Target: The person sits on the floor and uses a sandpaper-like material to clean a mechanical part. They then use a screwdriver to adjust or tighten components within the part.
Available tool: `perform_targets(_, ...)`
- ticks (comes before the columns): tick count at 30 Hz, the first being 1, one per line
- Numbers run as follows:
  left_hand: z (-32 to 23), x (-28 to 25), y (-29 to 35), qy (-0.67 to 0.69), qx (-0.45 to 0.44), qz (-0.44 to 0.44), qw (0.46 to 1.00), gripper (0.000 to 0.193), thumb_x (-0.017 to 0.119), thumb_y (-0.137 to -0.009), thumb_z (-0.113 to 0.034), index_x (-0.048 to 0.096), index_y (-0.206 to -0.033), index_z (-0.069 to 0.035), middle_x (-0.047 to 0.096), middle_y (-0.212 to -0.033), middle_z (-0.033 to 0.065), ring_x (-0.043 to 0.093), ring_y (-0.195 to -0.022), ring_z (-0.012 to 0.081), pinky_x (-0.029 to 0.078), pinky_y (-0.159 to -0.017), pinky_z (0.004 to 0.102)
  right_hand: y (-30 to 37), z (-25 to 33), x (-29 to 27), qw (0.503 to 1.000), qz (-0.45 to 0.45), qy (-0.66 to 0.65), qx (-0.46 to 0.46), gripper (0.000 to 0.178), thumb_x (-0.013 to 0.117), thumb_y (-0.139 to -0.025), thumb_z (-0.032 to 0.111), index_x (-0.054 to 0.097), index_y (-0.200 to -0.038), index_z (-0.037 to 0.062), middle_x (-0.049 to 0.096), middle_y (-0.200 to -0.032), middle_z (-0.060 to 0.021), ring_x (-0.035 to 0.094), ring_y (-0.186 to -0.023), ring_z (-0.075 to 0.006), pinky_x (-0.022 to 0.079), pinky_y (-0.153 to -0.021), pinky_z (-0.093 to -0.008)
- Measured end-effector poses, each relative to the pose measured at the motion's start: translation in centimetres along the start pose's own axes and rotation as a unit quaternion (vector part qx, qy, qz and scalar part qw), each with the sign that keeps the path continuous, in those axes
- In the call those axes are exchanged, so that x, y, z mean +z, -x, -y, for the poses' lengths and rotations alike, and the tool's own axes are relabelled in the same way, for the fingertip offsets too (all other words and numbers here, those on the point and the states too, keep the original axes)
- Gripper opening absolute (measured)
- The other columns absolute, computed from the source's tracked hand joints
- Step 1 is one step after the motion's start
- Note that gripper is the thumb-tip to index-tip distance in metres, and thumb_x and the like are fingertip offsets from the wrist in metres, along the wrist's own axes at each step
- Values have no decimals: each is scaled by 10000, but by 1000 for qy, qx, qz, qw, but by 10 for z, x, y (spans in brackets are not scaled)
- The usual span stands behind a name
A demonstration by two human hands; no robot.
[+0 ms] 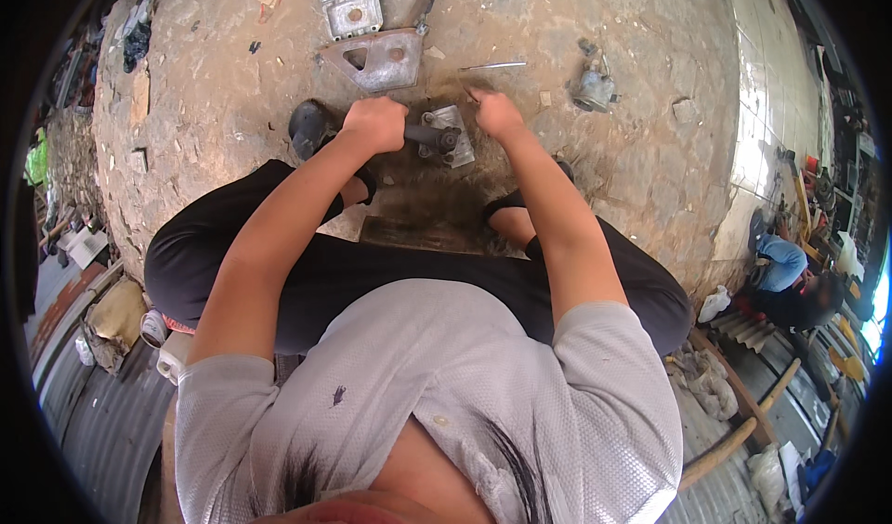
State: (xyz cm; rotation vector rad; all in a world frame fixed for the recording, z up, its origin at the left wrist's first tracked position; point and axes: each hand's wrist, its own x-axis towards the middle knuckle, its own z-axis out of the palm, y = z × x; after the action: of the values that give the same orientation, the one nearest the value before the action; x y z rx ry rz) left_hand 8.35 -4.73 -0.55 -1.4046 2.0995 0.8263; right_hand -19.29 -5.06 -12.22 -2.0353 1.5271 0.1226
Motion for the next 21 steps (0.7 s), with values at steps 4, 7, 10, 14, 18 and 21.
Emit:
perform_targets(4,-4,1,1,-1,11,-6,1000,318,662,-858,-176,790,-1148,-158,775,-1142,141,746,-1102,351,599,-963,471,1,2,7,998,33,16,-55,592,567,-919,44,630,-1479,226,657,-1452,-128,675,-1245,-344,549,-1066,-462)
perform_targets(7,0,2,1,-7,2,-3,1000,319,664,-858,-179,790,-1151,-157,775,-1143,142,746,-1105,350,599,-964,471,-4,23,-25,986,110,49,118,575,558,-926,44,640,-1467,223,663,-1444,-123,679,-1235,-345,548,-1065,-470)
perform_targets(10,-2,2,-2,-10,7,-3,1000,321,665,-859,-182,790,-1154,-154,775,-1144,144,746,-1106,347,599,-963,469,9,11,-1,979,-133,-22,-151,589,544,-921,24,642,-1466,227,672,-1432,-117,683,-1227,-345,553,-1060,-464)
perform_targets(14,1,2,-2,-4,5,-3,1000,323,667,-860,-184,789,-1157,-151,774,-1147,144,747,-1107,343,601,-961,467,-3,23,-15,998,29,48,-11,616,528,-915,7,632,-1479,233,682,-1421,-111,687,-1226,-337,558,-1057,-457)
perform_targets(18,-3,-3,0,-11,8,12,1000,325,666,-862,-183,789,-1161,-151,772,-1153,142,747,-1108,341,602,-959,467,-1,27,-16,996,1,43,-80,646,513,-932,8,583,-1525,256,683,-1421,-112,693,-1212,-349,560,-1053,-464)
perform_targets(21,-1,0,1,-5,3,7,1000,326,672,-862,-187,790,-1163,-151,770,-1164,146,747,-1108,341,602,-958,467,-6,31,-24,988,117,65,81,672,506,-956,19,534,-1568,296,673,-1437,-121,685,-1231,-355,557,-1059,-467)
